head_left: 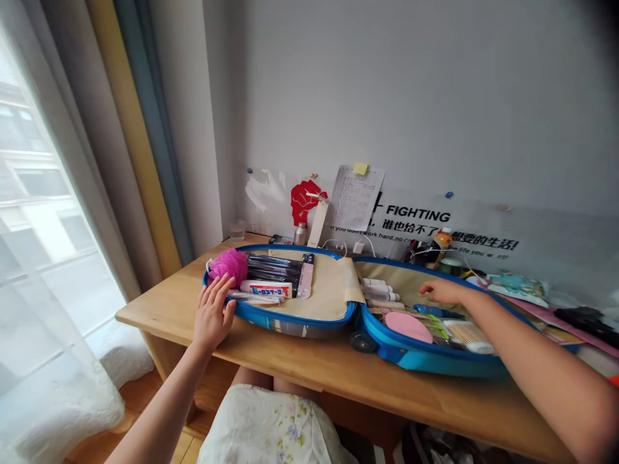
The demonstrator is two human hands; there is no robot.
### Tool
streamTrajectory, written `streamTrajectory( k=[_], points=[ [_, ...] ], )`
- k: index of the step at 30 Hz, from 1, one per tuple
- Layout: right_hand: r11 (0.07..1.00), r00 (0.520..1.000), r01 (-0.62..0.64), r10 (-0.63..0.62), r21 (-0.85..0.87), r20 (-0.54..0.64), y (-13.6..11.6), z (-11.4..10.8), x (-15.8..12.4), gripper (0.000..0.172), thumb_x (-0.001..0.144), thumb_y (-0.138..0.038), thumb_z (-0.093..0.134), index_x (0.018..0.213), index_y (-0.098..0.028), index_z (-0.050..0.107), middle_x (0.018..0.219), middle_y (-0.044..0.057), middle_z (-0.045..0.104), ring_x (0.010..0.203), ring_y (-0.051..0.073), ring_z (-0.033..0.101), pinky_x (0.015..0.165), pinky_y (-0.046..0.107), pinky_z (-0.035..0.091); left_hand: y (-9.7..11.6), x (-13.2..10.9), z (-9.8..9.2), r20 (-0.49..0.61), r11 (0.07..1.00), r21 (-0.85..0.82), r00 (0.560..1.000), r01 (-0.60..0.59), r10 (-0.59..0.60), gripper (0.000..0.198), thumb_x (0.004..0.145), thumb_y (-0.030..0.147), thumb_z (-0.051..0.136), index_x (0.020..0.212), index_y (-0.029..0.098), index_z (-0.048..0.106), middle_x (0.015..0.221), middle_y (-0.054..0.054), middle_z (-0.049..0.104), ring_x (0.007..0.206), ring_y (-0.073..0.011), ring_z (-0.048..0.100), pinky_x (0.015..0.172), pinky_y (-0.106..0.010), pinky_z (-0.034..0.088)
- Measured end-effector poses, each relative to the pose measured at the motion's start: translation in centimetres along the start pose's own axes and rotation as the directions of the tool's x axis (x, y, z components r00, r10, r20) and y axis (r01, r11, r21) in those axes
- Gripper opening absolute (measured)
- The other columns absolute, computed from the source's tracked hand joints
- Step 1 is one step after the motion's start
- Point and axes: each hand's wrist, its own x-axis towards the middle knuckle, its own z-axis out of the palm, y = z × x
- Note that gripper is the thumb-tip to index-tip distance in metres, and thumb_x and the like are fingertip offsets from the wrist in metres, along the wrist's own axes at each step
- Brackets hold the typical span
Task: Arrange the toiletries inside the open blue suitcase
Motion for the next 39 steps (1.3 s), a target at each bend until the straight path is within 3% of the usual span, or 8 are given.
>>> streamTrajectory(
  k=[5,15,20,24,29,31,34,39],
  points=[
    [0.989,0.983,-0.048,0.071,-0.137,0.168,1.2,1.7,0.9,0.032,0.092,-0.037,0.059,0.118,-0.018,0.06,0.123,0.008,0.061,0.107,0.019,0.061,0.091,0.04,0.054,0.0,0.0,-0.1,0.023,1.0,0.013,1.0,0.014,-0.014,0.05,0.098,0.042,0.034,0.14,0.019,0.048,0.141,-0.013,0.055,0.138,-0.0281,0.042,0.116,-0.047,0.026],
    [0.938,0.938,-0.024,0.142,-0.347,0.318,0.6,2.1,0.8,0.028,0.09,-0.035,0.062,0.112,-0.018,0.063,0.116,0.006,0.064,0.103,0.018,0.063,0.088,0.037,0.055,0.0,0.0,-0.1,-0.001,0.998,0.049,1.0,-0.028,0.029,0.048,0.099,0.04,0.034,0.139,0.019,0.049,0.138,-0.013,0.057,0.135,-0.0275,0.045,0.115,-0.046,0.029],
    [0.948,0.968,-0.025,0.103,-0.319,0.23,0.1,2.1,0.1,0.011,0.083,-0.019,0.069,0.093,-0.017,0.068,0.101,0.004,0.07,0.095,0.015,0.066,0.088,0.033,0.053,0.0,0.0,-0.2,0.008,0.999,0.043,1.0,-0.019,0.019,0.048,0.099,0.04,0.034,0.139,0.019,0.049,0.139,-0.013,0.056,0.137,-0.0272,0.044,0.116,-0.046,0.028],
    [0.968,0.995,-0.03,0.053,-0.25,0.084,-0.3,1.6,-0.7,0.022,0.061,-0.001,0.073,0.065,-0.022,0.066,0.084,0.009,0.072,0.085,0.018,0.071,0.077,0.028,0.048,0.0,0.0,-0.1,0.008,0.999,0.035,1.0,-0.014,0.014,0.049,0.099,0.041,0.034,0.139,0.019,0.049,0.14,-0.013,0.056,0.137,-0.0275,0.044,0.115,-0.046,0.028],
    [0.985,0.996,-0.052,0.04,-0.166,-0.077,-0.8,-1.5,-1.4,0.016,0.065,-0.007,0.071,0.064,-0.022,0.067,0.081,0.015,0.073,0.071,0.021,0.071,0.067,0.031,0.046,0.2,0.1,-0.2,0.004,1.0,0.015,1.0,0.007,-0.007,0.048,0.098,0.041,0.035,0.139,0.02,0.05,0.138,-0.012,0.057,0.137,-0.0271,0.044,0.116,-0.047,0.028],
    [0.991,0.99,-0.036,0.019,-0.128,-0.137,-1.8,-3.1,-1.4,0.01,0.072,-0.012,0.067,0.077,-0.019,0.071,0.088,0.019,0.074,0.074,0.021,0.071,0.068,0.03,0.047,0.4,0.1,-0.2,0.004,1.0,0.006,1.0,0.011,-0.011,0.048,0.099,0.041,0.034,0.139,0.02,0.05,0.139,-0.012,0.057,0.137,-0.0267,0.043,0.116,-0.047,0.028],
    [0.996,0.975,0.053,-0.067,-0.07,-0.213,-5.2,-5.2,-1.3,0.026,0.084,-0.021,0.058,0.107,-0.015,0.069,0.109,0.021,0.072,0.092,0.021,0.071,0.077,0.028,0.048,0.5,0.2,-0.3,0.02,1.0,-0.002,1.0,0.015,-0.015,0.048,0.099,0.041,0.034,0.139,0.02,0.049,0.141,-0.012,0.055,0.138,-0.0268,0.042,0.117,-0.047,0.026],
    [0.955,0.925,0.294,-0.293,-0.033,-0.243,-15.5,-5.8,-2.2,0.04,0.083,-0.036,0.06,0.12,-0.023,0.064,0.118,0.007,0.071,0.104,0.02,0.068,0.084,0.025,0.048,0.4,0.2,-0.3,0.026,1.0,-0.009,0.999,0.03,-0.029,0.049,0.098,0.042,0.035,0.139,0.019,0.049,0.138,-0.013,0.057,0.137,-0.0275,0.043,0.117,-0.048,0.026]
  ],
)
